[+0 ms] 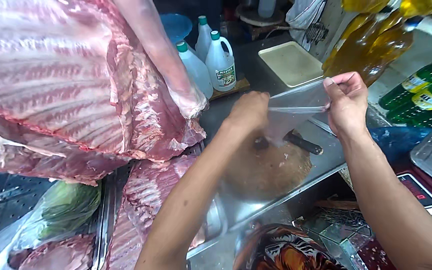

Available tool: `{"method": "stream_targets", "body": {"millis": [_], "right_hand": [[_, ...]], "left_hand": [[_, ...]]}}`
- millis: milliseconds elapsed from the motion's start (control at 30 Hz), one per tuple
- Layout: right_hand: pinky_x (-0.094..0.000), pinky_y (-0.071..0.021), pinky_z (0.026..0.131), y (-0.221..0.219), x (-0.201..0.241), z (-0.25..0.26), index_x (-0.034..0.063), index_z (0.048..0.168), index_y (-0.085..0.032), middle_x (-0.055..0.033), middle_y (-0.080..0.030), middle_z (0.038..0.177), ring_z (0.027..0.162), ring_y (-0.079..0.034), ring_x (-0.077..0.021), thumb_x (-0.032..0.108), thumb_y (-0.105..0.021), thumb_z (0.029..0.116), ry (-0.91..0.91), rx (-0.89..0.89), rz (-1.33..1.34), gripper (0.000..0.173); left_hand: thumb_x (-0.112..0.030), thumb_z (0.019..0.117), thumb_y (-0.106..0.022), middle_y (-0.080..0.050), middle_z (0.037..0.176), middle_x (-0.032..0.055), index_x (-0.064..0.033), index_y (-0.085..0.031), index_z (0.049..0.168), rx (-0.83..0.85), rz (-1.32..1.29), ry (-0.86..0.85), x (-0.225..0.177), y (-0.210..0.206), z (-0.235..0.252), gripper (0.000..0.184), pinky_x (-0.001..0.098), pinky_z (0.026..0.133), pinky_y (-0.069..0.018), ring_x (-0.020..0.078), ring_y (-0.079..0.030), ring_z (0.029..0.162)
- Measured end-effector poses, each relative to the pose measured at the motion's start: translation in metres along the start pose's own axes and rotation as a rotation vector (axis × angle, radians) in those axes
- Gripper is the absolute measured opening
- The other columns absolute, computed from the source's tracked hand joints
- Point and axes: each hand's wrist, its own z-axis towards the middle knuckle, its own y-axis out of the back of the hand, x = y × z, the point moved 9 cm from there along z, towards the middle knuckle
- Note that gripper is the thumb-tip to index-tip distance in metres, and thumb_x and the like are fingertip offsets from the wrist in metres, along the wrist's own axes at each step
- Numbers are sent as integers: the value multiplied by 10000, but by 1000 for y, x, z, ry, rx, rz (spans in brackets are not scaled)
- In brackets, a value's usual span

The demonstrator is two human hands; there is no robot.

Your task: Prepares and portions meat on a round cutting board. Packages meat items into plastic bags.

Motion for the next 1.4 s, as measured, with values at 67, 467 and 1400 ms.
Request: {"method": "stream_targets", "body": {"millis": [67, 467, 1400], "right_hand": [[-190, -445, 449, 3, 12, 0, 161, 1120, -532, 55, -560, 776, 493, -472, -24, 218, -593, 1034, 26, 53, -61, 120], [-442, -550, 804, 37, 71, -86, 26, 1010, -745, -93, -727, 909, 855, -688, -211, 47, -689, 916, 362, 530, -406, 111], [-355, -638, 705, 518, -105, -336, -30, 1112, -652, -90, -730, 909, 750, -720, -182, 32, -595, 967, -553, -126, 156, 168]], "left_hand": [[-94, 791, -771, -715, 1020, 141, -94, -706, 1136, -21, 8, -63, -14, 24, -10, 351, 592, 830, -558, 353, -689, 986], [-534, 683, -919, -464, 1555, 143, 84, -222, 1574, -79, -706, -547, -98, -43, -73, 1289, 354, 1158, -441, 131, -485, 1402], [-110, 1009, -573, -713, 1028, 93, -40, -536, 1400, 560, -1134, 12, -504, -389, -138, 398, 333, 751, -594, 139, -686, 837]]}}
